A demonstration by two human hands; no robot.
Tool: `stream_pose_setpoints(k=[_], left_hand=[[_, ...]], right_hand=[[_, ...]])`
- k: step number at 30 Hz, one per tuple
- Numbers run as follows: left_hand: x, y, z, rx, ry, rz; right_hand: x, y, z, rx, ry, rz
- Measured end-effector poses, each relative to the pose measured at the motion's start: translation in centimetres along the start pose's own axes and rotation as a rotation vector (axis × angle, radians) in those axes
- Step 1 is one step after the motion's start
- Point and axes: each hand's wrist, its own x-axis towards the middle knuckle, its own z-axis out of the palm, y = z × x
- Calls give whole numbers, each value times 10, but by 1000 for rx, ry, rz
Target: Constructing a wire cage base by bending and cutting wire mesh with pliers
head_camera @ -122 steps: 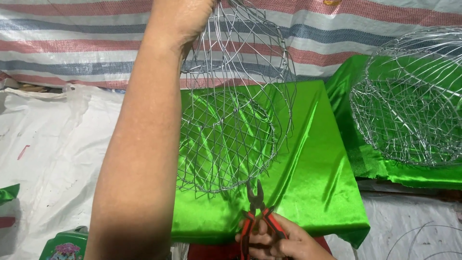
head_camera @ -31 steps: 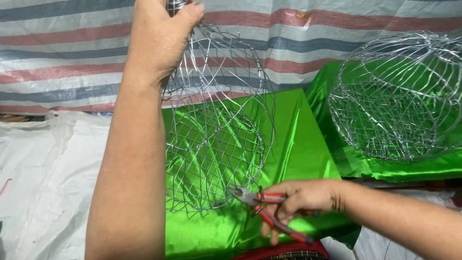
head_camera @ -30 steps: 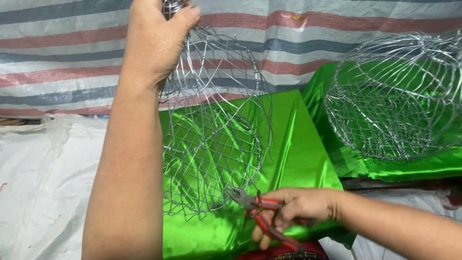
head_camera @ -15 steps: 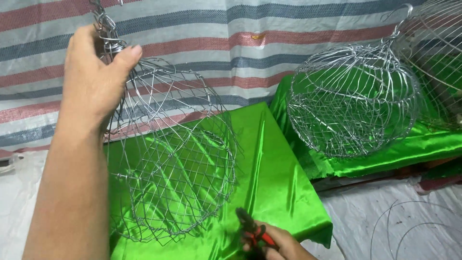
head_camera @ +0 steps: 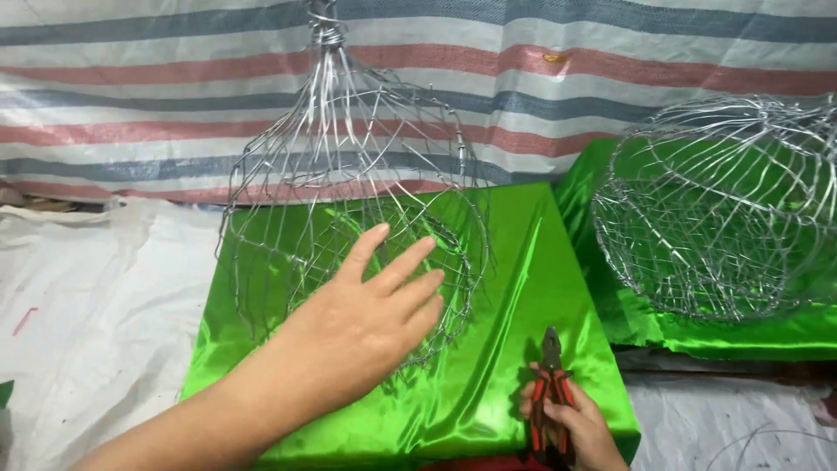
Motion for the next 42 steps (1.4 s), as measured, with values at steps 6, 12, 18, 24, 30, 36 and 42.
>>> stream_pose_setpoints(k=[6, 12, 18, 24, 30, 36, 42], left_hand=[[13, 11, 18, 108, -343, 20], [17, 6, 31, 160, -264, 16], [15, 5, 41, 217, -195, 28], [11, 9, 50, 250, -125, 0], [11, 10, 60, 243, 17, -20], [4, 3, 38, 90, -20, 87], [-35, 6, 1, -7, 488, -156]], right_hand=[[1, -6, 7, -25, 31, 23], [-10, -33, 46, -69, 223, 139], [-10, -31, 46, -41, 202, 99], [-10, -27, 41, -8, 179, 77], [-10, -27, 40, -13, 178, 79], [-10, -30, 48, -20, 242, 95], [-8, -30, 44, -14, 234, 117]])
